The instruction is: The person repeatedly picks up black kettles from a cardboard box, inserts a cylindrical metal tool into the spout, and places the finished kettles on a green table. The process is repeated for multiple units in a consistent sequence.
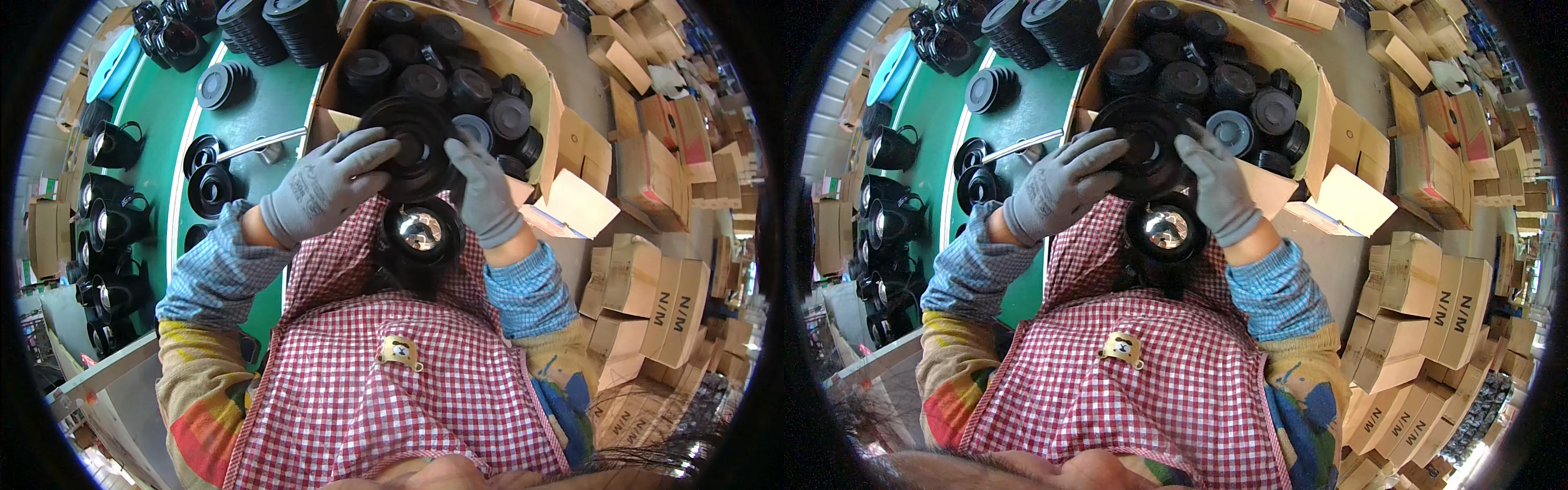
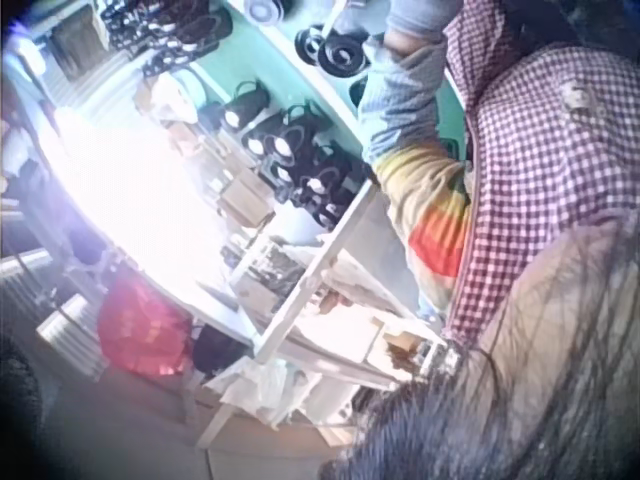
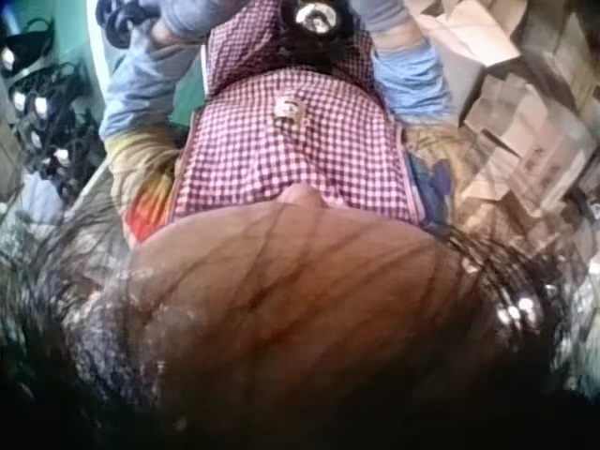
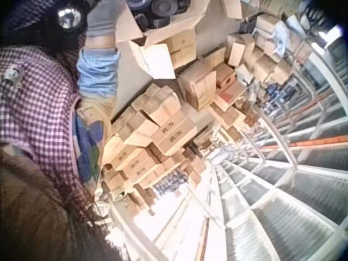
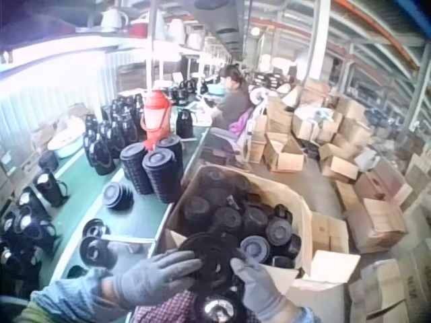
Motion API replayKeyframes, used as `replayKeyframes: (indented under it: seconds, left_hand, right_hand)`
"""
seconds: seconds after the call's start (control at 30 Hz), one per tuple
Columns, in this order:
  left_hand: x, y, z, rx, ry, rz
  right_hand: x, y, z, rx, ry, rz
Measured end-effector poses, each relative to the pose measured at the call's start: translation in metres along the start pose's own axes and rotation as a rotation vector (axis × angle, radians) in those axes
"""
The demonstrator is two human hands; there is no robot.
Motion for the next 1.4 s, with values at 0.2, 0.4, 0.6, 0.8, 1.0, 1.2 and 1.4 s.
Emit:
replayKeyframes:
  seconds: [0.2, 0.4, 0.6, 0.8, 1.0, 1.2, 1.4]
  left_hand:
    - [0.009, 0.087, -0.024, 1.373, -0.495, 0.22]
    - [0.021, 0.137, -0.024, 1.592, -0.509, 0.048]
    - [0.015, 0.119, 0.0, 1.168, -0.223, 0.149]
    - [0.009, 0.122, 0.002, 1.056, -0.043, 0.29]
    - [0.008, 0.119, 0.004, 1.038, 0.075, 0.379]
    - [0.007, 0.112, 0.011, 0.965, 0.137, 0.329]
    - [0.012, 0.119, -0.001, 0.998, -0.119, 0.109]
  right_hand:
    - [0.068, -0.02, 0.032, -0.526, 0.309, 0.133]
    - [0.087, 0.01, 0.021, -0.507, 0.155, 0.006]
    - [0.085, 0.018, 0.012, -0.349, -0.047, -0.138]
    - [0.082, 0.015, 0.01, -0.307, -0.068, -0.113]
    - [0.087, 0.02, 0.013, -0.317, -0.042, -0.144]
    - [0.088, 0.021, 0.009, -0.256, -0.01, -0.158]
    - [0.092, 0.027, -0.011, 0.038, -0.011, -0.147]
Point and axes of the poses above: each hand's wrist, its own x-axis away from the middle knuckle, its own y-axis out of the palm, z = x × y, the point moved 7 cm from there along -x, towards the middle knuckle, and after that the axes turned 1 degree about y, right-handed, at the moved point
